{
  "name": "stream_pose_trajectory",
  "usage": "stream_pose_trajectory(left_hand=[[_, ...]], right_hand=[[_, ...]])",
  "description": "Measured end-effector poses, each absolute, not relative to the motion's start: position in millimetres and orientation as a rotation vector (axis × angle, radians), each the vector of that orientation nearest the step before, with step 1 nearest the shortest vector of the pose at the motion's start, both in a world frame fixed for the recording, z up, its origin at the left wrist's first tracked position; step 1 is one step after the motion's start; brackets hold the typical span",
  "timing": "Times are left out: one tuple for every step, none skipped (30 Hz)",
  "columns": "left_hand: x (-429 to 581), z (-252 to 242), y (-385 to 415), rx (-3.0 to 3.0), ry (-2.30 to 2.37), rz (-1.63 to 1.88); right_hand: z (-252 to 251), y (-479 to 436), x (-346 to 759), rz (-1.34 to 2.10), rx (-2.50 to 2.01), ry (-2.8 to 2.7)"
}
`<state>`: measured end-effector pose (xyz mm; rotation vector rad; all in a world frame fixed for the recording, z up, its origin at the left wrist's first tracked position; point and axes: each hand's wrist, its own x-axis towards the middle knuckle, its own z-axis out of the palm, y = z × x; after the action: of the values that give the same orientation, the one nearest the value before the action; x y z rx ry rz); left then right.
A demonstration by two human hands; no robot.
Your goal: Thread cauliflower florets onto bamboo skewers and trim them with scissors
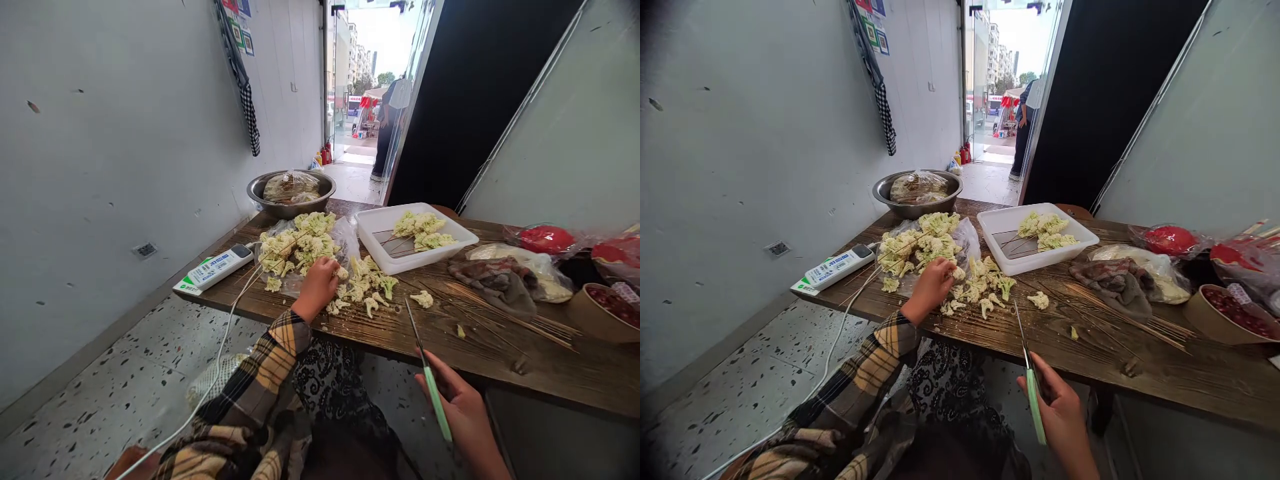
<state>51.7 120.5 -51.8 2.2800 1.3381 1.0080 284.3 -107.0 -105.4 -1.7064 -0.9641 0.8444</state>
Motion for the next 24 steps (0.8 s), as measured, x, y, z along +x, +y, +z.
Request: stream_pose_trajectory(left_hand=[[51, -52, 122, 2.237, 1.354, 1.05], [49, -51, 123, 2.168, 1.352, 1.106], [48, -49, 123, 2.049, 1.32, 1.173], [47, -47, 121, 1.887, 1.256, 1.235], [46, -44, 119, 1.697, 1.163, 1.281], [46, -41, 116, 1.502, 1.056, 1.304], [46, -37, 112, 1.324, 0.948, 1.3], [46, -34, 107, 1.185, 0.857, 1.27], [47, -30, 102, 1.073, 0.782, 1.227], [48, -27, 97, 0.983, 0.719, 1.176], [50, -24, 92, 0.914, 0.673, 1.127], [51, -22, 87, 0.863, 0.643, 1.094], [53, -20, 83, 0.826, 0.621, 1.072], [54, -20, 79, 0.801, 0.607, 1.061], [55, -19, 76, 0.786, 0.594, 1.058], [56, -19, 73, 0.778, 0.582, 1.05], [56, -20, 71, 0.777, 0.574, 1.039], [57, -21, 69, 0.784, 0.572, 1.031], [57, -21, 67, 0.795, 0.577, 1.027], [58, -22, 65, 0.808, 0.585, 1.024], [58, -23, 63, 0.822, 0.595, 1.018], [59, -23, 61, 0.836, 0.604, 1.005], [59, -23, 58, 0.847, 0.611, 0.993], [59, -23, 56, 0.853, 0.613, 0.978]], right_hand=[[-104, -108, 284, 0.855, -1.717, -0.948], [-102, -108, 284, 0.865, -1.72, -0.939], [-102, -109, 285, 0.868, -1.714, -0.933], [-102, -109, 285, 0.867, -1.701, -0.931], [-102, -109, 285, 0.872, -1.689, -0.935], [-102, -108, 285, 0.879, -1.681, -0.937], [-102, -107, 284, 0.885, -1.678, -0.936], [-102, -106, 283, 0.891, -1.677, -0.934], [-102, -106, 282, 0.894, -1.68, -0.933], [-101, -105, 280, 0.898, -1.685, -0.936], [-100, -104, 278, 0.894, -1.688, -0.943], [-99, -104, 276, 0.888, -1.685, -0.955], [-98, -103, 274, 0.88, -1.677, -0.97], [-97, -103, 273, 0.874, -1.669, -0.988], [-96, -103, 271, 0.867, -1.664, -1.005], [-96, -103, 270, 0.858, -1.665, -1.022], [-95, -102, 269, 0.845, -1.673, -1.047], [-95, -102, 268, 0.824, -1.687, -1.083], [-94, -101, 267, 0.789, -1.701, -1.134], [-94, -100, 267, 0.738, -1.709, -1.202], [-92, -98, 266, 0.674, -1.704, -1.286], [-90, -97, 266, 0.603, -1.687, -1.375], [-87, -94, 266, 0.533, -1.661, -1.462], [-84, -92, 266, 0.469, -1.629, -1.539]])
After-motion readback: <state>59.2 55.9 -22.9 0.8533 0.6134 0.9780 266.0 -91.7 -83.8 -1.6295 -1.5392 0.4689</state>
